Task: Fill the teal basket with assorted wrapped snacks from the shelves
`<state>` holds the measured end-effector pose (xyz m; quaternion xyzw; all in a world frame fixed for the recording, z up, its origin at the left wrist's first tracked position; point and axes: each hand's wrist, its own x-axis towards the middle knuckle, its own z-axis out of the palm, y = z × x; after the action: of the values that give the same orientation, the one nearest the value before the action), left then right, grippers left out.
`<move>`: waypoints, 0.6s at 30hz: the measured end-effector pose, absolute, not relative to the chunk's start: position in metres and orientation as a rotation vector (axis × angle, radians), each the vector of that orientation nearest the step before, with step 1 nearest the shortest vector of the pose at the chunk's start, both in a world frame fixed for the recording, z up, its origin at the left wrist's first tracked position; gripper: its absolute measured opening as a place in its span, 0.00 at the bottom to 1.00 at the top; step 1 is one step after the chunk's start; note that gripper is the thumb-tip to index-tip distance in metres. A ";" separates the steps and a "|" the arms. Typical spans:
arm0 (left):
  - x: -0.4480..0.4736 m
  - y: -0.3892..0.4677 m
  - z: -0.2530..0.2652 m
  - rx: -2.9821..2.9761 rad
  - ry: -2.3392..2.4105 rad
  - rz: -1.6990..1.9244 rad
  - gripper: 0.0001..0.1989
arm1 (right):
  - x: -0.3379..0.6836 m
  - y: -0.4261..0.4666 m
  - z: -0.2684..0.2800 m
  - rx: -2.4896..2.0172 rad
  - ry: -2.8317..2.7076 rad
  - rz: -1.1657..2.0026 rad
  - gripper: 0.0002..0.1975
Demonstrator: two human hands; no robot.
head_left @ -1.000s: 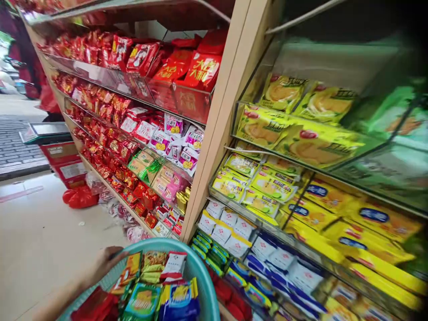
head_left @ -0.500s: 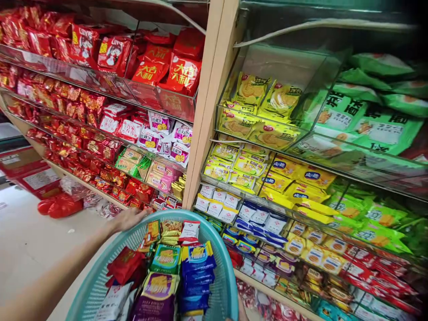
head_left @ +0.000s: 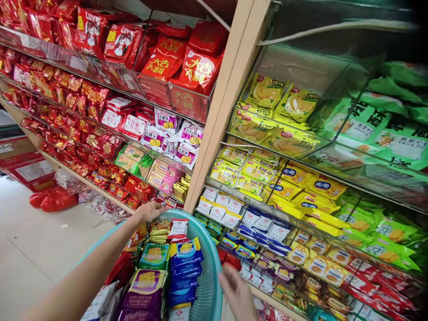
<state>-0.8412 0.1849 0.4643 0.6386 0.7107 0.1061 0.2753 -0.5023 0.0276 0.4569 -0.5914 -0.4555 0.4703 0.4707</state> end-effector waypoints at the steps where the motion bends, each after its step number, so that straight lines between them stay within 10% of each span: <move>1: -0.843 0.184 0.464 1.714 1.923 0.283 0.30 | -0.501 0.048 0.470 -1.492 -1.188 1.054 0.20; 18: -0.851 0.177 0.477 1.697 1.992 0.283 0.32 | -0.585 0.226 0.502 -1.445 -1.018 0.649 0.25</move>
<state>-0.8511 0.1766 0.4770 0.6238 0.7325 0.1042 0.2519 -0.5853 0.2258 0.5023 -0.6203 -0.4370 0.2785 0.5889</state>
